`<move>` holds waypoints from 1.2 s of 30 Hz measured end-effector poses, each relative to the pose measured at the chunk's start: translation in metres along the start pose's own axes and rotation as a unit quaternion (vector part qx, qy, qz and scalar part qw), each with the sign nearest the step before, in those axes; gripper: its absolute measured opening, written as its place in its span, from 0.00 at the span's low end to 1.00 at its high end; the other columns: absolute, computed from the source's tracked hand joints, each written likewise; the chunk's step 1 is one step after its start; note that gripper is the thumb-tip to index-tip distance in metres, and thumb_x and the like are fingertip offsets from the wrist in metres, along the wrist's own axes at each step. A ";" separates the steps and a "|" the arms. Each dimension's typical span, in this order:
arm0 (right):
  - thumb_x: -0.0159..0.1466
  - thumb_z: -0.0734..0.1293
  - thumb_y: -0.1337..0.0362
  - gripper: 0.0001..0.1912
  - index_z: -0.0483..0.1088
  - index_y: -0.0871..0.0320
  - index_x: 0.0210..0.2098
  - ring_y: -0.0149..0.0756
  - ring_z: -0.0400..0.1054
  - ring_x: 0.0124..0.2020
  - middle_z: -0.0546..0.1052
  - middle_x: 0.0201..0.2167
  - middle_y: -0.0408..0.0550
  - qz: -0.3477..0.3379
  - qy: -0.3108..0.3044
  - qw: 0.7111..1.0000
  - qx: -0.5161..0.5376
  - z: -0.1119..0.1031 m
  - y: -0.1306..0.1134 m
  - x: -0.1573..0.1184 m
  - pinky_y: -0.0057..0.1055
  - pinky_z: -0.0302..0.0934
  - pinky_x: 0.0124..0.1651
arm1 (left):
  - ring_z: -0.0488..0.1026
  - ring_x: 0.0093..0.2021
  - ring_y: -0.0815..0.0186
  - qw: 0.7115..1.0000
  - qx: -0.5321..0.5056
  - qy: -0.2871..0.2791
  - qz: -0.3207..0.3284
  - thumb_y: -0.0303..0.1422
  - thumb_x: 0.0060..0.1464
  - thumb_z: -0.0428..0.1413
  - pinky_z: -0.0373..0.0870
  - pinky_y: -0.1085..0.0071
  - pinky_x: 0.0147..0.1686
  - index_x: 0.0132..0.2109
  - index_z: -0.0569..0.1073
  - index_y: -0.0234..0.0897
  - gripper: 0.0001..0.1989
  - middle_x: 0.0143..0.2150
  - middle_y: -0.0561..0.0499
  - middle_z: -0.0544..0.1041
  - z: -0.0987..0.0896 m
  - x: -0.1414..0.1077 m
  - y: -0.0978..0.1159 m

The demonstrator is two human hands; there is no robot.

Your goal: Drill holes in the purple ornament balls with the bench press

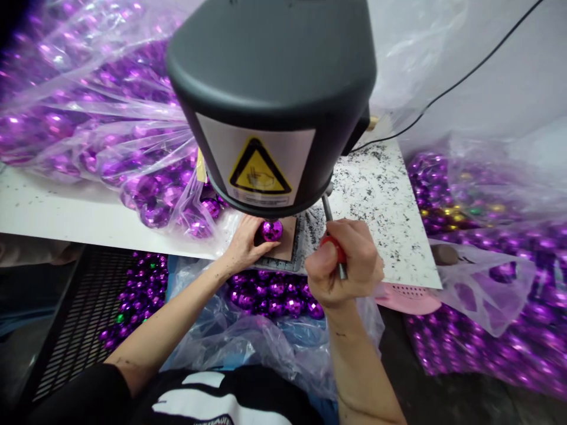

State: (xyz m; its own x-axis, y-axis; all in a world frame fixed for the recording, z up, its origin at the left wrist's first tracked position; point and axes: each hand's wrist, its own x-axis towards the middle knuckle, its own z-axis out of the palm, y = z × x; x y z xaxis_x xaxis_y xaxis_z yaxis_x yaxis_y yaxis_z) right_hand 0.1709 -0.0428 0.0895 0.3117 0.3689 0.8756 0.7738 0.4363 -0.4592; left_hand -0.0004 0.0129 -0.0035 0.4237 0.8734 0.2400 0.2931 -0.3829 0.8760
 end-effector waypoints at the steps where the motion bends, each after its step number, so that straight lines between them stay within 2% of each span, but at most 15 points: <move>1: 0.63 0.59 0.59 0.09 0.66 0.50 0.42 0.26 0.62 0.23 0.67 0.25 0.41 0.002 -0.003 1.000 -0.002 0.000 0.001 -0.003 0.30 0.61 0.28 | 0.66 0.60 0.46 1.000 -0.004 0.001 0.000 0.41 0.50 0.67 0.48 0.49 0.67 0.54 0.74 0.40 0.25 0.53 0.42 0.75 0.000 0.000 0.000; 6: 0.63 0.59 0.59 0.09 0.67 0.49 0.42 0.26 0.62 0.22 0.68 0.25 0.41 -0.003 0.026 1.000 0.006 0.005 0.005 -0.008 0.30 0.62 0.28 | 0.65 0.60 0.47 1.000 0.012 -0.002 0.013 0.42 0.52 0.65 0.48 0.50 0.66 0.56 0.73 0.40 0.25 0.53 0.41 0.75 0.001 0.000 0.000; 11: 0.64 0.59 0.61 0.10 0.68 0.48 0.43 0.26 0.63 0.22 0.62 0.20 0.40 -0.018 0.049 0.998 0.024 0.011 0.005 -0.009 0.30 0.62 0.29 | 0.66 0.59 0.47 1.000 0.025 -0.001 0.015 0.42 0.54 0.64 0.51 0.51 0.66 0.57 0.72 0.40 0.26 0.53 0.41 0.75 0.001 -0.001 0.000; 15: 0.64 0.58 0.61 0.10 0.68 0.49 0.44 0.27 0.64 0.23 0.62 0.20 0.40 -0.028 0.037 0.999 0.025 0.010 0.006 -0.011 0.31 0.65 0.32 | 0.67 0.57 0.48 0.998 0.059 0.000 0.028 0.44 0.55 0.63 0.54 0.52 0.64 0.57 0.72 0.38 0.26 0.54 0.41 0.75 0.002 -0.002 -0.002; 20: 0.66 0.57 0.61 0.09 0.67 0.56 0.35 0.26 0.64 0.25 0.61 0.20 0.42 -0.027 0.001 1.000 0.015 0.006 0.008 -0.013 0.28 0.63 0.32 | 0.69 0.58 0.51 0.992 0.116 0.006 0.040 0.43 0.56 0.62 0.58 0.52 0.63 0.57 0.70 0.37 0.25 0.56 0.41 0.75 0.003 -0.004 -0.006; 24: 0.66 0.57 0.62 0.09 0.65 0.59 0.33 0.25 0.64 0.27 0.61 0.21 0.42 -0.028 -0.014 0.999 0.017 0.004 0.008 -0.014 0.29 0.63 0.35 | 0.69 0.58 0.52 0.987 0.150 0.011 0.058 0.42 0.56 0.63 0.61 0.54 0.62 0.57 0.70 0.36 0.25 0.57 0.41 0.74 0.003 -0.004 -0.007; 28: 0.66 0.57 0.62 0.08 0.65 0.58 0.36 0.28 0.64 0.28 0.63 0.22 0.44 -0.023 -0.021 0.999 0.018 0.003 0.009 -0.018 0.31 0.63 0.34 | 0.69 0.59 0.52 0.984 0.161 0.010 0.070 0.43 0.56 0.63 0.61 0.55 0.62 0.58 0.69 0.35 0.26 0.58 0.40 0.73 0.003 -0.003 -0.007; 32: 0.65 0.57 0.63 0.08 0.66 0.58 0.39 0.29 0.66 0.33 0.65 0.24 0.44 -0.021 -0.022 0.999 0.014 0.006 0.018 -0.031 0.32 0.66 0.40 | 0.69 0.59 0.52 0.984 0.166 0.004 0.067 0.43 0.56 0.63 0.61 0.55 0.61 0.58 0.68 0.37 0.26 0.58 0.40 0.73 0.002 -0.003 -0.008; 36: 0.64 0.59 0.67 0.12 0.67 0.59 0.46 0.25 0.66 0.33 0.70 0.32 0.45 -0.021 -0.030 0.999 0.012 0.011 0.034 -0.051 0.28 0.65 0.36 | 0.70 0.56 0.53 0.983 0.163 0.013 0.084 0.45 0.57 0.62 0.63 0.56 0.59 0.56 0.68 0.36 0.26 0.54 0.41 0.74 0.003 -0.002 -0.009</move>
State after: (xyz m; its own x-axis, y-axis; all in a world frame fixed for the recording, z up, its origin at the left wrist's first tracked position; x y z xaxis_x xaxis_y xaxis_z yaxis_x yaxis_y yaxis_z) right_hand 0.1753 -0.0378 0.0279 0.2445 0.3988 0.8839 0.7717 0.4719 -0.4264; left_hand -0.0013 0.0140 -0.0134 0.4682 0.7954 0.3849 0.4810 -0.5948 0.6440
